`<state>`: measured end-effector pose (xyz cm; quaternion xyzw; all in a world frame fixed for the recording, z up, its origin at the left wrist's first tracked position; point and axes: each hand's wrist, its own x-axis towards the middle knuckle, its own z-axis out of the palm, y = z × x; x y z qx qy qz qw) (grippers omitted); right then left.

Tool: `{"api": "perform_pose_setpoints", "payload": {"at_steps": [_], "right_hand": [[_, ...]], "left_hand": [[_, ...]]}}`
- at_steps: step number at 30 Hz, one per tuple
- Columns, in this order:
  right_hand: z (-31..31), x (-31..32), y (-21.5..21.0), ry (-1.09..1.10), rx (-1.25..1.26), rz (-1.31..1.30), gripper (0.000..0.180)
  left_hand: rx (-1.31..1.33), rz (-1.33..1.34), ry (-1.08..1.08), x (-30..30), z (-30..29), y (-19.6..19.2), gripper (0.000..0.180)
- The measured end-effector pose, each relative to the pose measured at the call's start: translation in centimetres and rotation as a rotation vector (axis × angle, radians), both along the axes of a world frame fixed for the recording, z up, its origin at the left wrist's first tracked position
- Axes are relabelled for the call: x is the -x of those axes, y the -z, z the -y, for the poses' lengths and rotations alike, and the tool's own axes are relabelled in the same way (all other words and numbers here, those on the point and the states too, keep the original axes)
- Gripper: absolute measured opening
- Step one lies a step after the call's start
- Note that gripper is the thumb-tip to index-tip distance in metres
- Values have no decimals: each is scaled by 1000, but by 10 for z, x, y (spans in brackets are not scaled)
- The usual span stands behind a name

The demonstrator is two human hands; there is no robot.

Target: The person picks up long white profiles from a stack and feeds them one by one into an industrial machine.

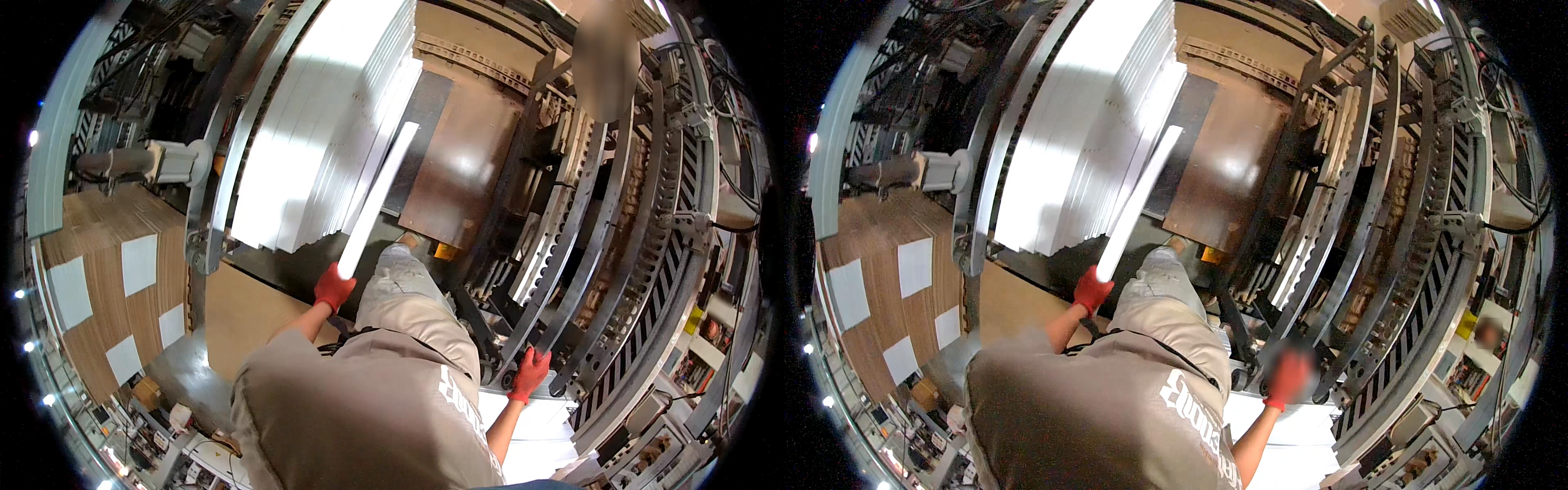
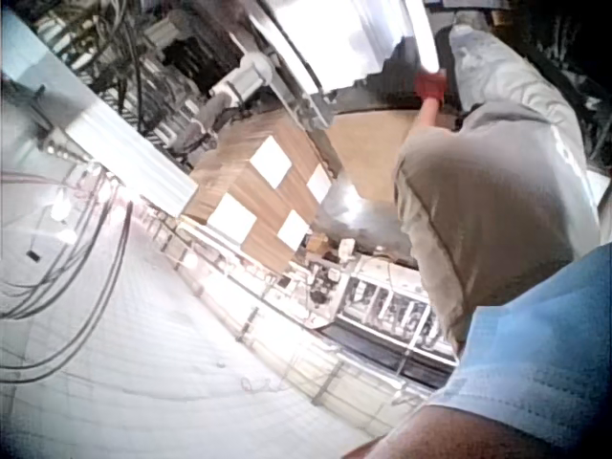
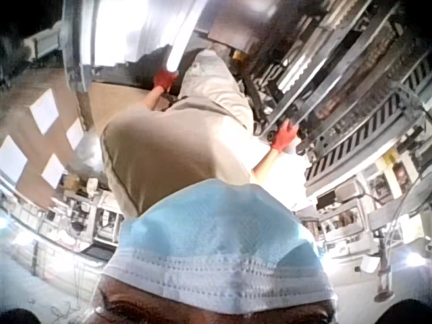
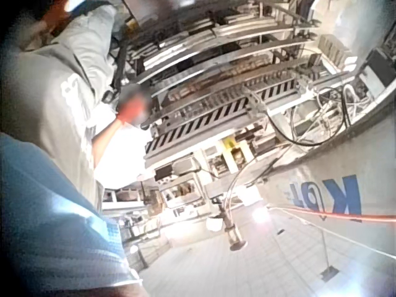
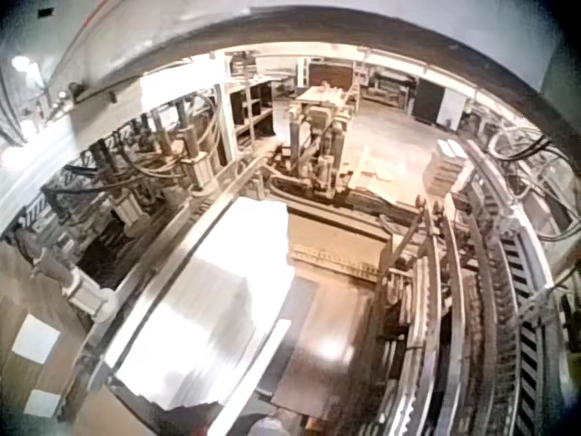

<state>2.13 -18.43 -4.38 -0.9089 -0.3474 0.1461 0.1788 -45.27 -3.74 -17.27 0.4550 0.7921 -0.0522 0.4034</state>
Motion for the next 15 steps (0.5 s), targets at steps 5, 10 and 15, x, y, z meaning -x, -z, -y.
{"api": "perform_pose_setpoints", "payload": {"at_steps": [5,10,15], "right_hand": [[-5,1,1,51,-29,-34,20],[0,-4,12,-194,-18,198,17],[-3,-2,11,-104,-37,113,15]], "left_hand": [[9,-103,7,14,13,1,46],[-73,-71,21,1,-26,9,42],[-174,9,-34,-29,-84,24,40]]}}
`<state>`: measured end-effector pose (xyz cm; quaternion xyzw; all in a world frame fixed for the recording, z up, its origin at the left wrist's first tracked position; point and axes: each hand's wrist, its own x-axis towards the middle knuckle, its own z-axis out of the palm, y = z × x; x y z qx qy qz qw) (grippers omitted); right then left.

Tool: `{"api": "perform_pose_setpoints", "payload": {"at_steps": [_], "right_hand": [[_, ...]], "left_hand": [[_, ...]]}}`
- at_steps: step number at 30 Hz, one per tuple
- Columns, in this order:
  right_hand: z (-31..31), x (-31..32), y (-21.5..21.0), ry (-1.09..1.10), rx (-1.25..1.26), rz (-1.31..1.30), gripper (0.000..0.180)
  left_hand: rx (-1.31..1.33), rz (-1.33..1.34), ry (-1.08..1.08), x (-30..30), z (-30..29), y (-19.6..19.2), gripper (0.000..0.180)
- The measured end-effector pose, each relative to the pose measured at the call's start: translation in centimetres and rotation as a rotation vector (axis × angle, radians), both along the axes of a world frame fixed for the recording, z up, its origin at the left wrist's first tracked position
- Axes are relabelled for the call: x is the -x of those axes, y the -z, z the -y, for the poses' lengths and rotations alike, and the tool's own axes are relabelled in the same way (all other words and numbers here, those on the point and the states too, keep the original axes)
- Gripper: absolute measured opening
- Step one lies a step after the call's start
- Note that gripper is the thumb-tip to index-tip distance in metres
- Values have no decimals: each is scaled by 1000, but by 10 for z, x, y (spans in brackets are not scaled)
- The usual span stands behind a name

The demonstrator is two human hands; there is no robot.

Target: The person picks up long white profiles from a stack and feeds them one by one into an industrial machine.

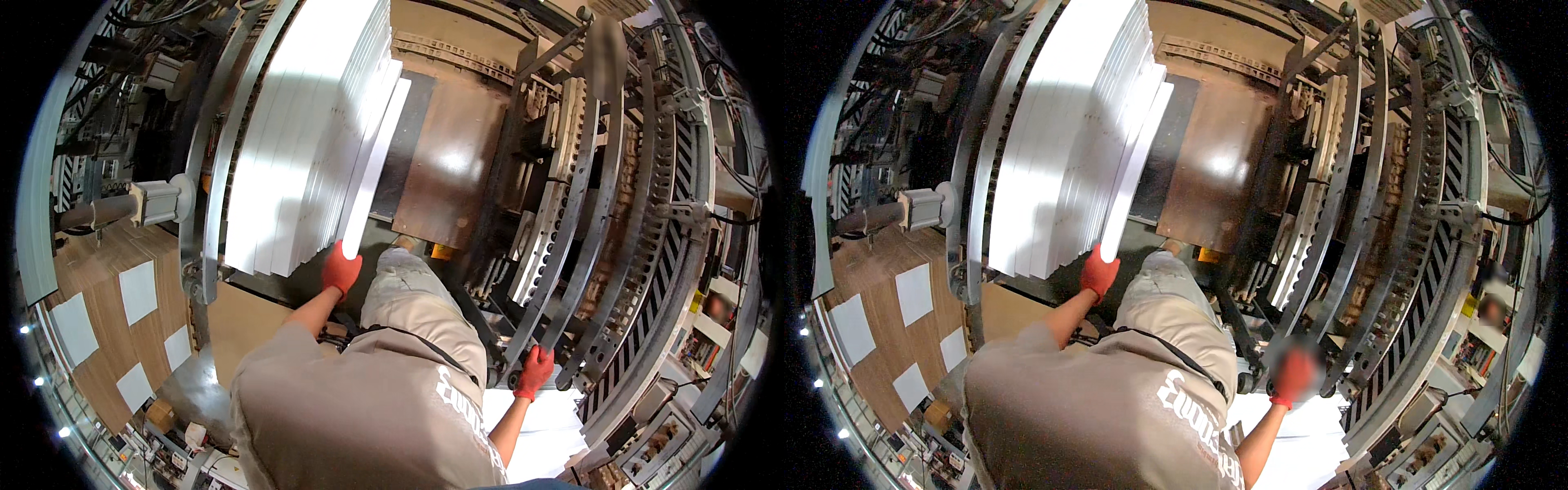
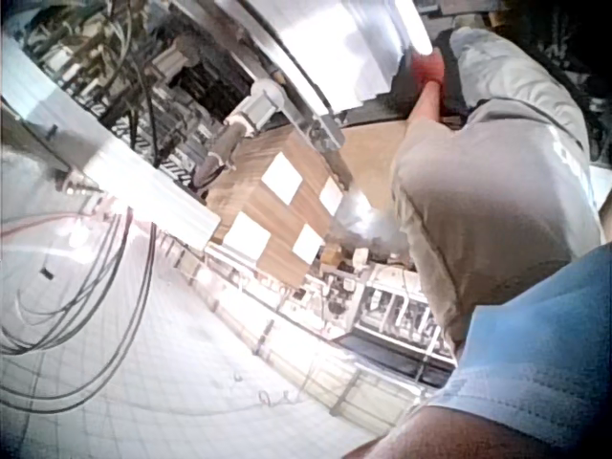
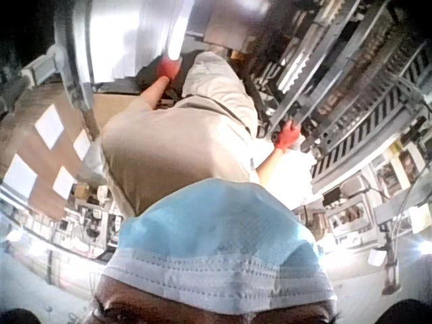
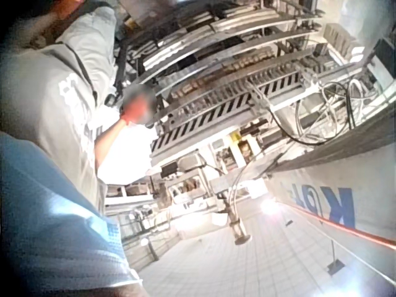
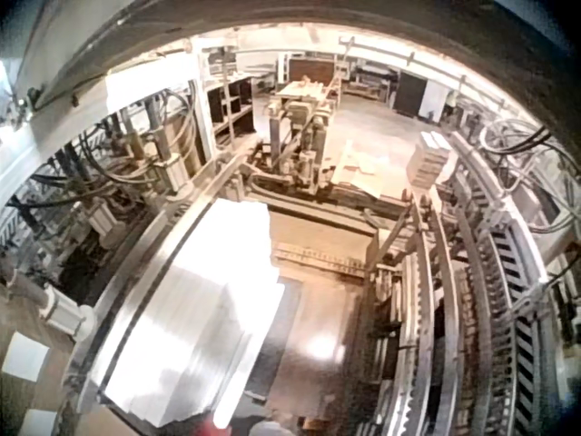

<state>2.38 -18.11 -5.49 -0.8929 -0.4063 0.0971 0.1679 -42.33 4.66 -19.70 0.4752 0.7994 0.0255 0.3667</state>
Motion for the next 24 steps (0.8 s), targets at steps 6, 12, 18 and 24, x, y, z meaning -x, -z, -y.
{"api": "perform_pose_setpoints", "payload": {"at_steps": [6,12,18,24], "right_hand": [[-12,7,-19,191,93,-161,16],[-7,3,-11,188,14,-147,18],[-3,0,-12,135,83,-62,17],[-7,7,-26,114,5,109,20]], "left_hand": [[-53,-31,-48,-13,-60,39,45],[-14,-129,-119,-17,-64,70,46],[254,-539,-316,-41,-50,87,67],[94,-200,43,-83,-80,84,72]]}}
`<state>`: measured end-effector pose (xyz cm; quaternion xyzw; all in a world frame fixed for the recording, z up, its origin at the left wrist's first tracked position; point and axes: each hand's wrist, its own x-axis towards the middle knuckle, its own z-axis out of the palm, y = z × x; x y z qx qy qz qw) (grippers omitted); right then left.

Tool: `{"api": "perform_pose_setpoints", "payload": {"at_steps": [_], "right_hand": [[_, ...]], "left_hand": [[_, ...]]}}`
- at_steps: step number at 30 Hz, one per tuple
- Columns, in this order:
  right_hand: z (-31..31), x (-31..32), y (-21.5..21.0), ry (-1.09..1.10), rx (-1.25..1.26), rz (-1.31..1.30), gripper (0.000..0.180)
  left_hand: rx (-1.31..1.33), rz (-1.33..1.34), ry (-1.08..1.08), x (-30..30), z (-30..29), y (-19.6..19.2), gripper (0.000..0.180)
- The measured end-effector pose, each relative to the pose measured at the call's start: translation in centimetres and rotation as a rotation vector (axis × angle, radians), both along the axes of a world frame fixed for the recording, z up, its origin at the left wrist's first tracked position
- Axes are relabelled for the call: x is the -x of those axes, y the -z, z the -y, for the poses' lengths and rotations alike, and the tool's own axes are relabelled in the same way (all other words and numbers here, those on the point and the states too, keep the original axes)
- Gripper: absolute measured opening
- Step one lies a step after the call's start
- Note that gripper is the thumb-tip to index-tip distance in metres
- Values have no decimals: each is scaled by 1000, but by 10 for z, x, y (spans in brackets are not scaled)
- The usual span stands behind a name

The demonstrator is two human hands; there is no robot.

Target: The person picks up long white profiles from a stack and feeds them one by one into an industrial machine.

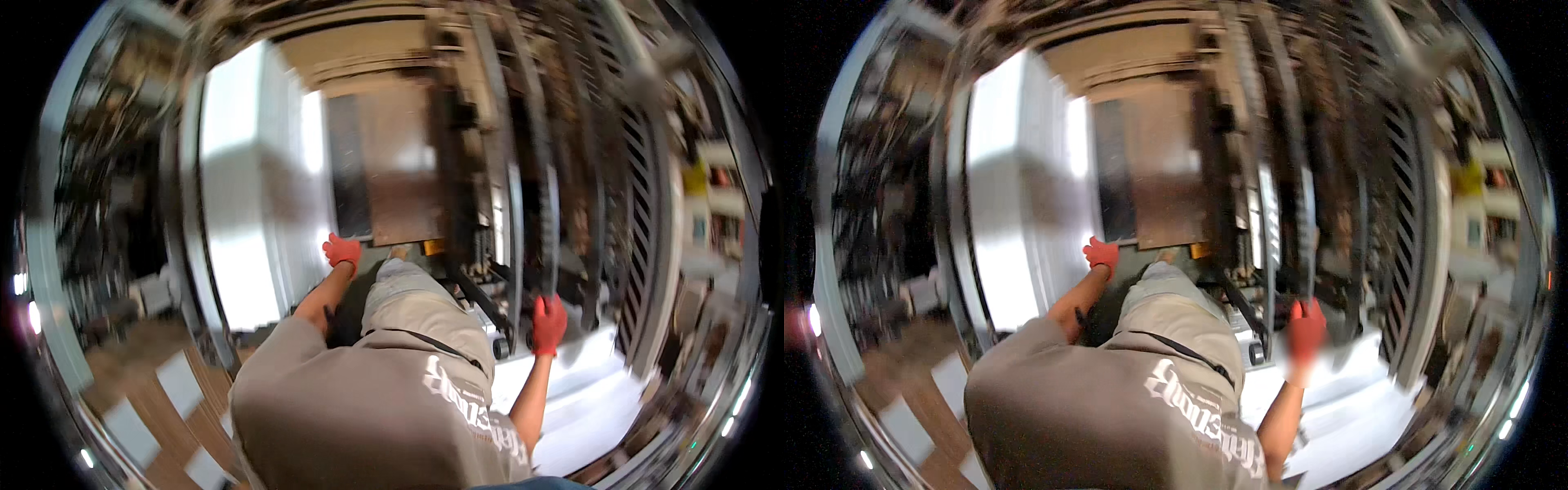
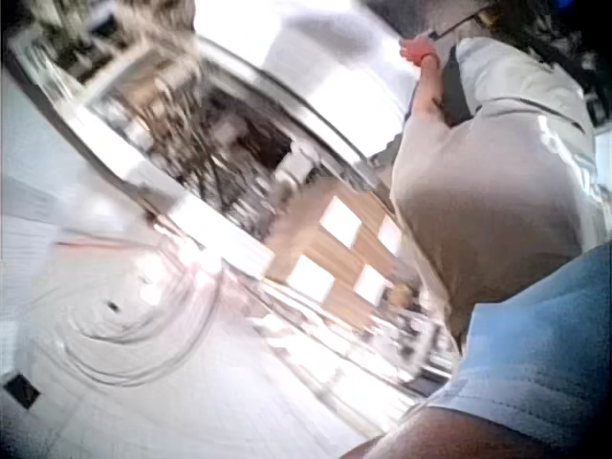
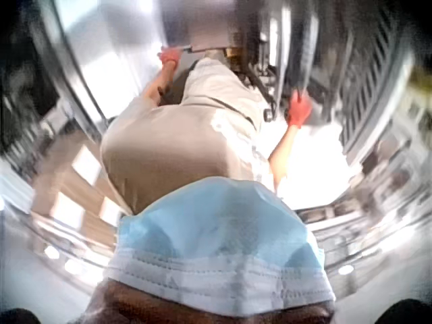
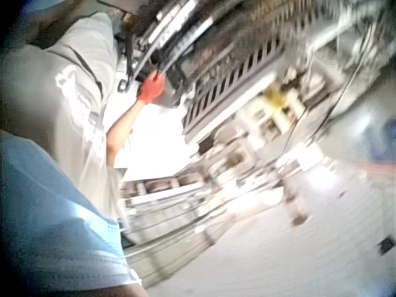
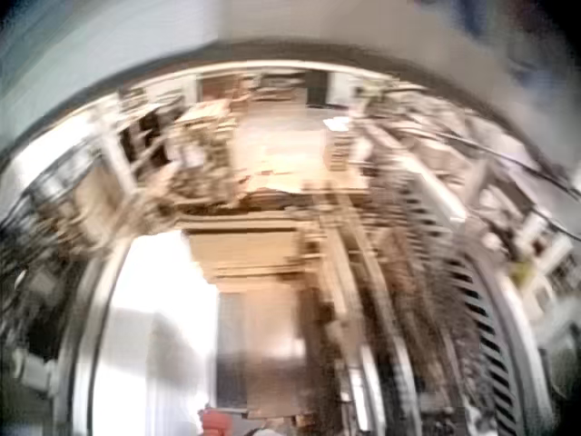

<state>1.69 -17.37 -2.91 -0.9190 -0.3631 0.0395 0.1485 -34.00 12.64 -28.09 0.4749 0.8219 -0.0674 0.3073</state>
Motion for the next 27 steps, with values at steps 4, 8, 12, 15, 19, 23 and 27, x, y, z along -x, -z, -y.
{"api": "perform_pose_setpoints", "payload": {"at_steps": [4,8,12,15,19,23,27], "right_hand": [[14,-1,-26,275,21,-306,38],[15,-4,-16,251,-293,-281,40],[44,-9,2,421,-747,-22,22],[86,-6,16,682,-833,173,19],[192,-4,48,1028,-623,446,22],[337,-3,95,1325,-188,414,40],[440,-1,125,1557,285,202,55]], "left_hand": [[-335,441,557,-103,-53,-41,63],[-254,830,451,-185,-65,-139,69],[-136,1267,417,-265,-7,-208,71],[-177,1421,480,-320,37,-224,71],[-36,1434,314,-338,93,-207,77],[-244,1310,374,-337,114,-202,77],[-202,1356,420,-335,117,-209,64]]}}
